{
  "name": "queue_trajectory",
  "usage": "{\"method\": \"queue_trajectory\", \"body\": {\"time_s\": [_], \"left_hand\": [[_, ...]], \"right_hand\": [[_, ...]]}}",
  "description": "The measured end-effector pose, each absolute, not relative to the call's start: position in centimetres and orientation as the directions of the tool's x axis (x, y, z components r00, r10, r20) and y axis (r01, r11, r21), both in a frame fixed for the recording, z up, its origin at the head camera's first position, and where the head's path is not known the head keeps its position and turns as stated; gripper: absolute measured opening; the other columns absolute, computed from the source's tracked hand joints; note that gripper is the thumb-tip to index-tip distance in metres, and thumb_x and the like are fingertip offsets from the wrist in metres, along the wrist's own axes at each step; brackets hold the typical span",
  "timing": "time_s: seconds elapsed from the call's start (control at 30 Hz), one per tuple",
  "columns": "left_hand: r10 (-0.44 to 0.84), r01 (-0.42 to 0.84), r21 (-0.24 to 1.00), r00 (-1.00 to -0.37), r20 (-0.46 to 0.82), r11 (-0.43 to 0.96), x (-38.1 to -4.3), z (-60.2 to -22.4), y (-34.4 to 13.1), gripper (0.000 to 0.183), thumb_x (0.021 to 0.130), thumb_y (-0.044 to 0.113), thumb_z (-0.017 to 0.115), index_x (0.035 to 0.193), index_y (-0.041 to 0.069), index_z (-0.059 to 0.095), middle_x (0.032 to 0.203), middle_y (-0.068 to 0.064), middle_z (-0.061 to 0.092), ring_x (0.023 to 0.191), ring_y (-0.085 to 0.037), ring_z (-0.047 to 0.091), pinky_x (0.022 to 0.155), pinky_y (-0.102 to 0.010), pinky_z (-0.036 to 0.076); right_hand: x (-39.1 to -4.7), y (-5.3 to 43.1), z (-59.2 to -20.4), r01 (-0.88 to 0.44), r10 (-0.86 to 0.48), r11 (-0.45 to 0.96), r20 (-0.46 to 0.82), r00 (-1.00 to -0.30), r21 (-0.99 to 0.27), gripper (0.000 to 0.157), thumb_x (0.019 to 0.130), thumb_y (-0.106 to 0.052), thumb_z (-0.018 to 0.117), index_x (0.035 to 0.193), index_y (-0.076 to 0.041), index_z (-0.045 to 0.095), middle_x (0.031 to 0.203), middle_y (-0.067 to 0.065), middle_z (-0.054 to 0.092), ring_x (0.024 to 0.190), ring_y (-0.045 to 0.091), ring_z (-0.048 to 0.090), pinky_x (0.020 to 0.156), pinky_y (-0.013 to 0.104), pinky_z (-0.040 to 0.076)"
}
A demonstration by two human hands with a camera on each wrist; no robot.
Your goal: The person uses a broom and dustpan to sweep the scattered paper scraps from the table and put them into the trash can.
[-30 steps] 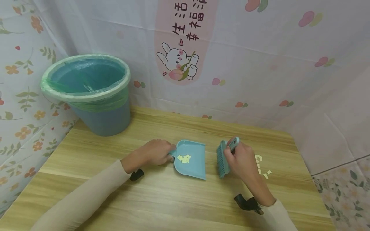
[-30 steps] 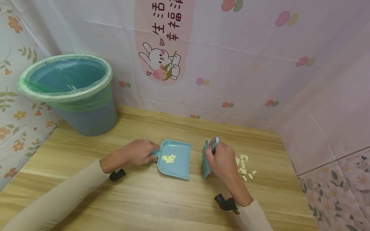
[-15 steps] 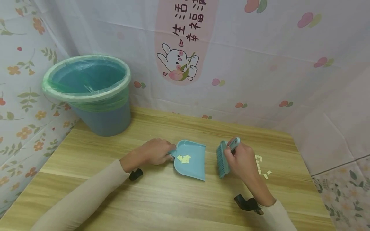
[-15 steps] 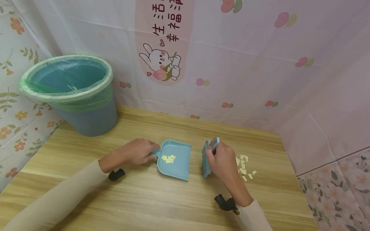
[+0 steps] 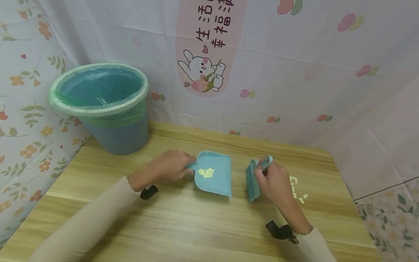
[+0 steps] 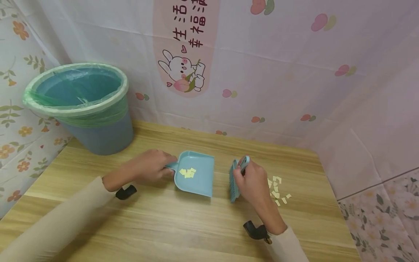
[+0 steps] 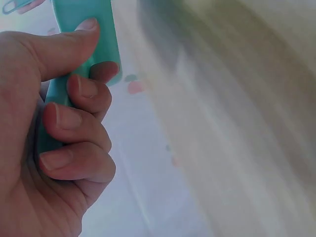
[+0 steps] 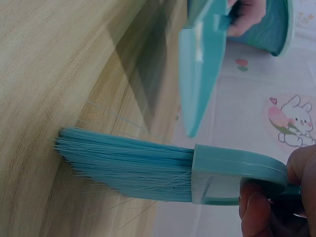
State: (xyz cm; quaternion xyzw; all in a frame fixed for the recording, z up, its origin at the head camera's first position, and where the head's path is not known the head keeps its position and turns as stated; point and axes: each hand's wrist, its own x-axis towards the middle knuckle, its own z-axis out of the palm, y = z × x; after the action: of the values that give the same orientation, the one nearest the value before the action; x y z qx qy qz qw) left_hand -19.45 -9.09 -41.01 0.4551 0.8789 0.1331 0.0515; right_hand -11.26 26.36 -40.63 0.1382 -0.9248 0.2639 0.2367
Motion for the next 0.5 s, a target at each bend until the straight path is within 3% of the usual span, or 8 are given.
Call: {"method": "queue_trajectory", "body": {"time_s": [0.5], "left_hand": [[0.784,0.748,0.322,-0.62,0.026,0.58,-20.0,-35.8,-11.6,0.023,0.104,0.025,0.079,0.098,0.012,0.061,0.077,0.005,0.053,0.072,-0.016,0.052,0.069,-0.035,0.048]], "right_hand": [[-11.3,26.4,-40.7,-0.379,-0.128,0.823,0.511,-0.85,-0.423,0.009,0.092,0.0,0.057,0.088,-0.004,0.064,0.066,-0.002,0.05,0.052,0.009,0.039,0.047,0.028,0.035]]}}
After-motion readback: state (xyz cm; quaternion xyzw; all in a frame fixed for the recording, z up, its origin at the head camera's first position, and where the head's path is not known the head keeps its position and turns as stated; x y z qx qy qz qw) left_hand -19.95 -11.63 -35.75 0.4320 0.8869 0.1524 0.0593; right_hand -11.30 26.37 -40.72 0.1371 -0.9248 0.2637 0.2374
